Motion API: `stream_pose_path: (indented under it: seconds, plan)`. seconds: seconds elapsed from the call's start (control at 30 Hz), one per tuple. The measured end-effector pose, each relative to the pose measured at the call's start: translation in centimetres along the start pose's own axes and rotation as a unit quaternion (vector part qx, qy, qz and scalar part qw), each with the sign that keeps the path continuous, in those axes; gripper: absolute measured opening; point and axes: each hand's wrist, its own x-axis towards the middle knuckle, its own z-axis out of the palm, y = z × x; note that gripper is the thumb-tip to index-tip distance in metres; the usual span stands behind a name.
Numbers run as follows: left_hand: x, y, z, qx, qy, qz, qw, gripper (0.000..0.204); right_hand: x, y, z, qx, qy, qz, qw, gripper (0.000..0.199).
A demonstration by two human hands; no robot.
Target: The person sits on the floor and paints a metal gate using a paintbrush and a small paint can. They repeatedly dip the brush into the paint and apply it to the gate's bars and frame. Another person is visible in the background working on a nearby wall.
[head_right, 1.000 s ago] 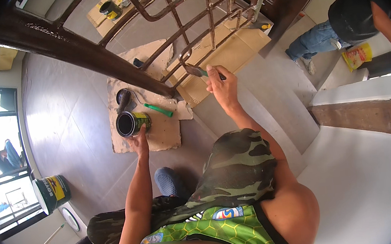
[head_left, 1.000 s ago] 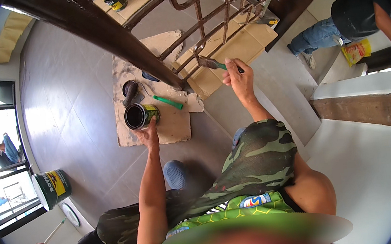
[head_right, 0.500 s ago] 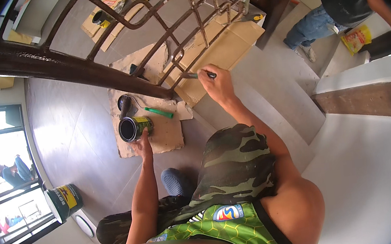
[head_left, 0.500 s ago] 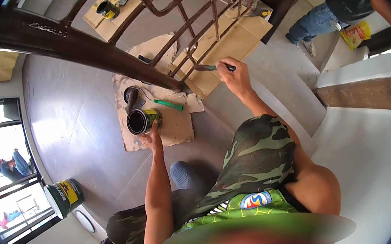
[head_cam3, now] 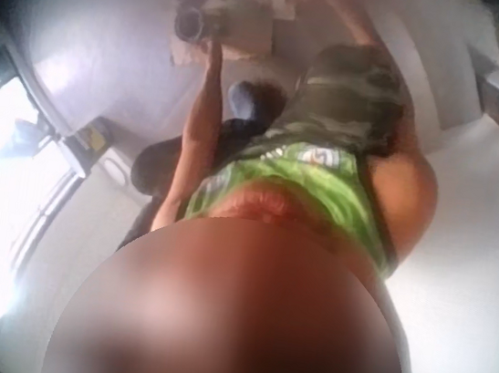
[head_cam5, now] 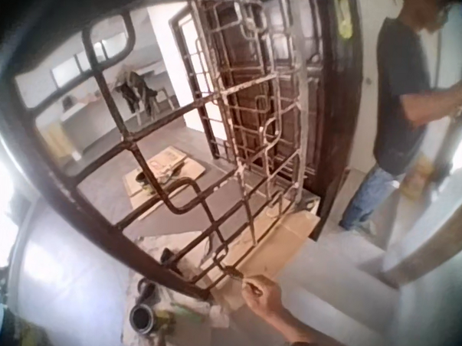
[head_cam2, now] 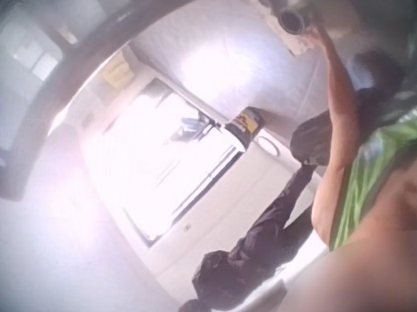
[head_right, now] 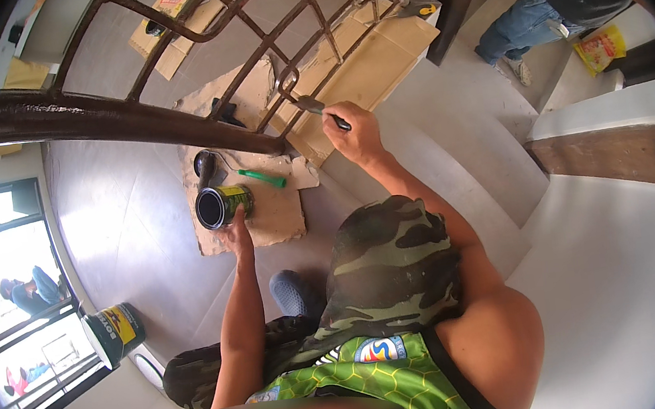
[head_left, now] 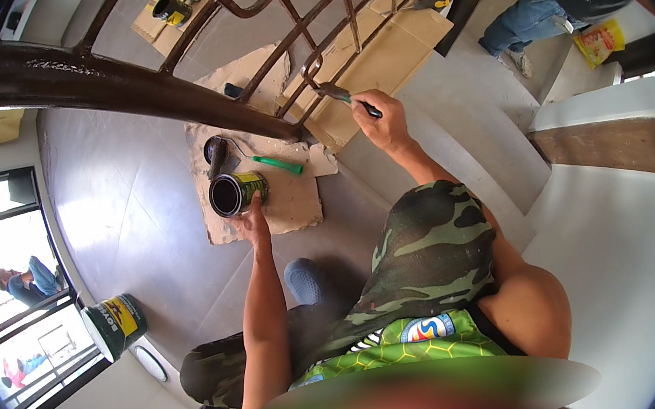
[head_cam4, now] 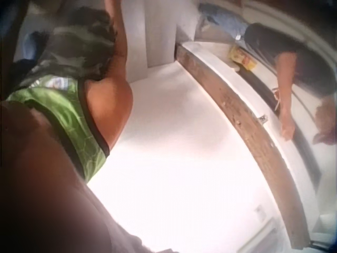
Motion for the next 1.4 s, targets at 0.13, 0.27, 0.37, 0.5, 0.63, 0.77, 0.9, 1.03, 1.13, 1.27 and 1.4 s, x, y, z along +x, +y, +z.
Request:
stream_pose_path:
  seconds: [0.13, 0.27, 0.37, 0.5, 0.63, 0.77, 0.9, 1.03, 1.13, 1.27, 1.4]
  plan:
    - [-0.1, -0.2, 0.1, -0.030, -0.001, 0.000, 1.000, 0.087, 0.4, -0.5, 0.1, -0.053, -0.050, 0.055, 0.996, 0.012]
    - [-0.1, -0.2, 0.0, -0.019, -0.002, 0.015, 1.000, 0.087, 0.4, -2.1, -0.9, 0.045, 0.021, 0.021, 0.999, 0.013]
    - [0.1, -0.1, 0.1, -0.026, -0.009, 0.009, 1.000, 0.091, 0.6, -2.7, -1.7, 0.066, 0.007, 0.116, 0.991, 0.017]
    - [-0.1, -0.2, -0.1, 0.017, 0.004, 0.019, 1.000, 0.089, 1.0, -3.2, -1.3, 0.196, -0.015, 0.342, 0.919, 0.026]
    - [0.0, -0.9, -0.3, 0.006, -0.006, -0.011, 1.000, 0.094, 1.0, -3.4, -0.4, 0.307, 0.026, 0.242, 0.920, 0.032]
    - [0.4, -1.8, -0.1, -0.007, 0.010, -0.008, 1.000, 0.092, 0.6, -3.3, 0.0, 0.248, 0.004, 0.320, 0.914, 0.029]
    - [0.5, -1.7, 0.1, 0.027, 0.029, 0.017, 0.999, 0.089, 0.1, -3.5, 0.3, 0.339, 0.047, 0.277, 0.898, 0.032]
    - [-0.1, -0.6, 0.3, 0.001, 0.045, 0.013, 0.999, 0.087, -0.1, -4.1, 0.1, 0.289, 0.071, 0.288, 0.910, 0.034]
    - [-0.4, 0.0, 0.1, -0.020, 0.030, -0.001, 0.999, 0.085, 0.0, -4.1, -0.2, 0.328, 0.004, 0.285, 0.901, 0.026]
    - [-0.5, 0.4, -0.2, -0.006, 0.017, 0.012, 1.000, 0.091, 0.4, -2.7, -1.9, 0.242, 0.070, 0.289, 0.924, 0.018]
    - [-0.4, 0.3, 0.1, -0.035, 0.012, 0.009, 0.999, 0.090, 1.7, 0.4, -1.8, 0.215, -0.004, 0.371, 0.903, 0.017]
